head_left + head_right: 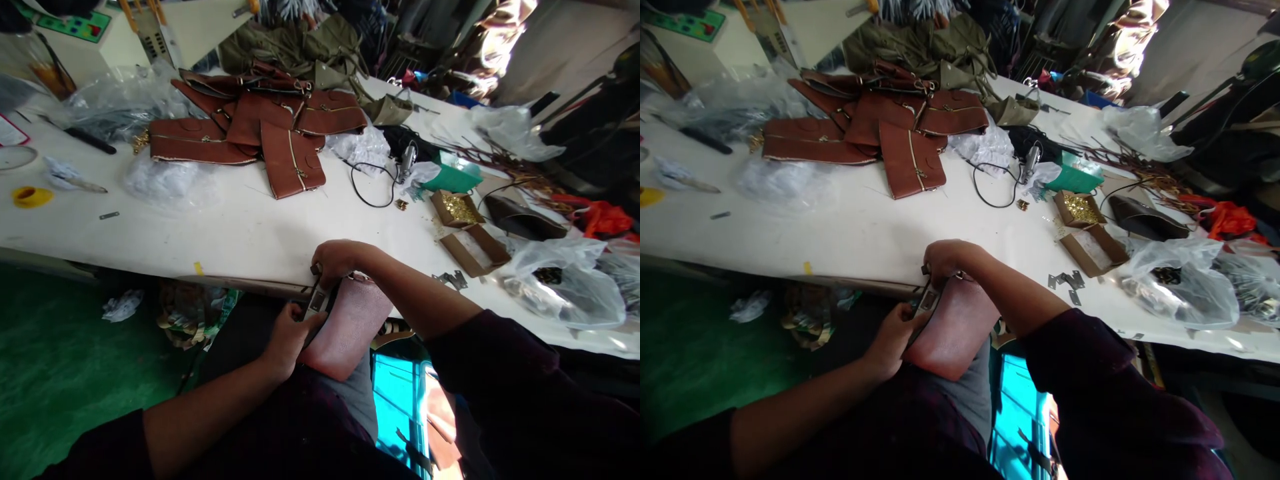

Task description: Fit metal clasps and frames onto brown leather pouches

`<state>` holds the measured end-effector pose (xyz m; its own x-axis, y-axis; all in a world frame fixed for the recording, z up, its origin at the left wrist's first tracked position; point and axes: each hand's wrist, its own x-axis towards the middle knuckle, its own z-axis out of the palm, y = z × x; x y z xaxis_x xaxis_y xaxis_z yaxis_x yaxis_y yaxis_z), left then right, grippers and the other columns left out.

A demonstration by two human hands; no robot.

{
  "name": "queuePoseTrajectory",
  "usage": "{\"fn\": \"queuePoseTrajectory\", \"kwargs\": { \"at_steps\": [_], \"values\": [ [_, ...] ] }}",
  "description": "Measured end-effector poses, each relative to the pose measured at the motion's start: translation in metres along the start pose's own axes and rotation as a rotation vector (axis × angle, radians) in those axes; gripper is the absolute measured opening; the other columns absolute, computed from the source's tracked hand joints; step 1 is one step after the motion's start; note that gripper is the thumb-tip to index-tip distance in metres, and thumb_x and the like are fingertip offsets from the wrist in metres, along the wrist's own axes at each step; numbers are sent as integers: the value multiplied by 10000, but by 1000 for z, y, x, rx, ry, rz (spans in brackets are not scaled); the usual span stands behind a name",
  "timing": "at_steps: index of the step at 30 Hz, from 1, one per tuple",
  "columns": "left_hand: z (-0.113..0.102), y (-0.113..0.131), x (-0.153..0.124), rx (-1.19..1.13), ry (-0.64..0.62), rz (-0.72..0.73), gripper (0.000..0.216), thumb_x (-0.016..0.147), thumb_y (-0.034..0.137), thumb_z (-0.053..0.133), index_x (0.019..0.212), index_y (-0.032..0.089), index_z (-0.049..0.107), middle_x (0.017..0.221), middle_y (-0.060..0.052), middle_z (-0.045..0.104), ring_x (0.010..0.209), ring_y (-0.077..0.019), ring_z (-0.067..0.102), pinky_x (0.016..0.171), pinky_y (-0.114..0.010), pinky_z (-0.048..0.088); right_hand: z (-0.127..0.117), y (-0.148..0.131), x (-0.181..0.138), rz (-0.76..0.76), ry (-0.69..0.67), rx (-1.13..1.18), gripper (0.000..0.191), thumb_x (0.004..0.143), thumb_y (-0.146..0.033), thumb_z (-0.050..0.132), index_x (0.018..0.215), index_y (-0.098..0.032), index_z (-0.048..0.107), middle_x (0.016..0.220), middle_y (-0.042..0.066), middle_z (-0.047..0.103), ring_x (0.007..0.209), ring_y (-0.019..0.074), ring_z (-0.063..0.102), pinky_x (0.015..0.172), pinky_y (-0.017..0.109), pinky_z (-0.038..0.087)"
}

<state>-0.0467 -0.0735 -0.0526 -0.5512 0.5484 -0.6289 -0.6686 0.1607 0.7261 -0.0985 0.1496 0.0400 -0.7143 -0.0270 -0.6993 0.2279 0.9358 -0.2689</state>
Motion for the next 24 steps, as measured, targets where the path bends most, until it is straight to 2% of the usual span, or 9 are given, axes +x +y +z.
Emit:
{"fn": "queuePoseTrajectory", "kwargs": {
  "at_steps": [3, 6, 9, 12, 14, 16, 20, 22, 24],
  "values": [
    [1, 4, -1, -23, -139, -91, 673, 573, 630, 991, 996, 171, 739, 951, -65, 775, 891, -235, 695, 815, -332, 504, 0, -3, -1, -6, 29, -70, 486, 570, -423, 945, 987, -192, 849, 826, 54, 777, 725, 217, 651, 668, 318, 422],
    [3, 9, 5, 15, -260, -154, 668, 516, 569, 1038, 980, 149, 804, 966, -93, 810, 919, -262, 720, 860, -353, 508, 2, -6, -2, -3, 74, -123, 439, 594, -393, 939, 980, -205, 846, 811, 56, 770, 718, 220, 645, 671, 325, 402],
    [8, 9, 14, 42, -255, -181, 649, 423, 459, 1081, 926, 138, 822, 928, -102, 820, 925, -288, 738, 890, -380, 525, 4, -5, -5, -10, 87, -93, 298, 665, -357, 890, 920, -217, 825, 759, 36, 741, 677, 205, 617, 650, 323, 377],
    [13, 6, 18, 47, -218, -164, 615, 441, 419, 1076, 932, 145, 828, 976, -120, 829, 980, -320, 752, 927, -409, 541, 5, -3, -14, -22, 162, -34, 241, 694, -315, 873, 900, -220, 791, 770, 23, 722, 693, 190, 593, 649, 312, 356],
    [17, 4, 17, 49, -189, -145, 583, 476, 391, 1067, 954, 156, 829, 1029, -128, 831, 1030, -331, 756, 953, -415, 548, 7, -7, -27, -36, 320, 50, 237, 725, -341, 884, 885, -217, 759, 781, 15, 702, 714, 176, 569, 657, 301, 347],
    [20, 3, 15, 50, -167, -133, 548, 516, 366, 1056, 972, 168, 827, 1066, -133, 830, 1064, -336, 757, 967, -420, 555, 13, -17, -44, -74, 582, 253, 289, 818, -463, 853, 851, -212, 713, 774, 11, 669, 722, 164, 546, 660, 291, 356],
    [24, 3, 14, 60, -153, -104, 482, 586, 398, 1036, 962, 177, 830, 1039, -140, 832, 1060, -354, 761, 936, -434, 563, 48, -44, -68, -175, 1089, 920, 556, 964, -746, 602, 751, -235, 558, 673, 7, 577, 628, 162, 527, 606, 298, 420],
    [26, 1, 15, 58, -146, -91, 482, 574, 408, 1041, 938, 171, 832, 1011, -141, 834, 1041, -364, 764, 910, -428, 561, 72, -49, -66, -153, 1194, 1156, 593, 953, -794, 570, 717, -256, 485, 623, -5, 543, 559, 163, 510, 562, 309, 439],
    [27, -1, 16, 46, -133, -81, 498, 559, 412, 1043, 937, 168, 831, 1011, -134, 835, 1018, -353, 768, 891, -411, 560, 92, -47, -56, -83, 1240, 1254, 591, 930, -790, 614, 707, -262, 470, 623, -6, 554, 551, 165, 522, 562, 315, 467]
  ]
}}
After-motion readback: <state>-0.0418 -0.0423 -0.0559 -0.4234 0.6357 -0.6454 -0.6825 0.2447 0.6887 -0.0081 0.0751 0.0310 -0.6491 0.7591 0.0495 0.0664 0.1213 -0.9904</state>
